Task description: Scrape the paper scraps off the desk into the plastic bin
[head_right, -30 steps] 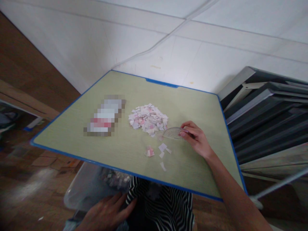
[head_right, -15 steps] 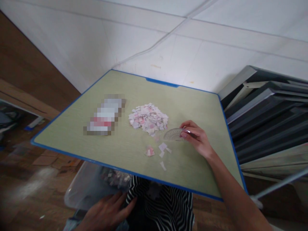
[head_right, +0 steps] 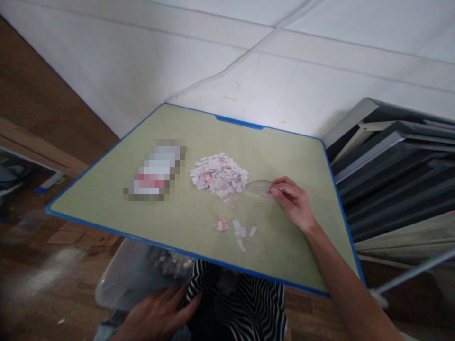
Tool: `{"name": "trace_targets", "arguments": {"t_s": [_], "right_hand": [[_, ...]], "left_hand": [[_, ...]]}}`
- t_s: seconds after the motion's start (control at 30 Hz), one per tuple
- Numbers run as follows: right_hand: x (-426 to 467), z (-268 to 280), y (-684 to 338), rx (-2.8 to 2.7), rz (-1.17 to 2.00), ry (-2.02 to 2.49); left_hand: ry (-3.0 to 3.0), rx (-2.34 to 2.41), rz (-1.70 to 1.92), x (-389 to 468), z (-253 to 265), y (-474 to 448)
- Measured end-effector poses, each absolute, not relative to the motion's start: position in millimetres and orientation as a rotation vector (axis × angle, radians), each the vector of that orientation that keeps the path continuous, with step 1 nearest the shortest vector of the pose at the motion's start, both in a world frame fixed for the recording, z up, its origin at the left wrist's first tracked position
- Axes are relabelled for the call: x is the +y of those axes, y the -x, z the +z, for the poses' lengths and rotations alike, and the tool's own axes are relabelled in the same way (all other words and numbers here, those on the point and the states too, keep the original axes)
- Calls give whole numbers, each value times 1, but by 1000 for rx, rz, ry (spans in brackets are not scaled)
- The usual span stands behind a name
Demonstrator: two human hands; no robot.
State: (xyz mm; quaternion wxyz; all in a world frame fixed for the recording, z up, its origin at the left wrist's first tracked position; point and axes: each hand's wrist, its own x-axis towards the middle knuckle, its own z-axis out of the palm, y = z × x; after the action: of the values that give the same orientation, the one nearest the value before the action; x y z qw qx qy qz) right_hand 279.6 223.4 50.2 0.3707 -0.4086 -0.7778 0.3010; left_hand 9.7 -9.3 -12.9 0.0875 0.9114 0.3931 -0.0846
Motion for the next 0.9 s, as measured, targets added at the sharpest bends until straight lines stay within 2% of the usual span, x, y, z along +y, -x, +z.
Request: {"name": "trace_targets", "arguments": {"t_s": [0.53, 0.9], "right_hand": [[227, 46, -281, -1980, 766, 1068], [225, 47, -276, -2038, 736, 1037]], "left_hand": [[-2647, 1159, -316, -7, -8, -10], [-2683, 1184, -220, -8, -11, -9]]}}
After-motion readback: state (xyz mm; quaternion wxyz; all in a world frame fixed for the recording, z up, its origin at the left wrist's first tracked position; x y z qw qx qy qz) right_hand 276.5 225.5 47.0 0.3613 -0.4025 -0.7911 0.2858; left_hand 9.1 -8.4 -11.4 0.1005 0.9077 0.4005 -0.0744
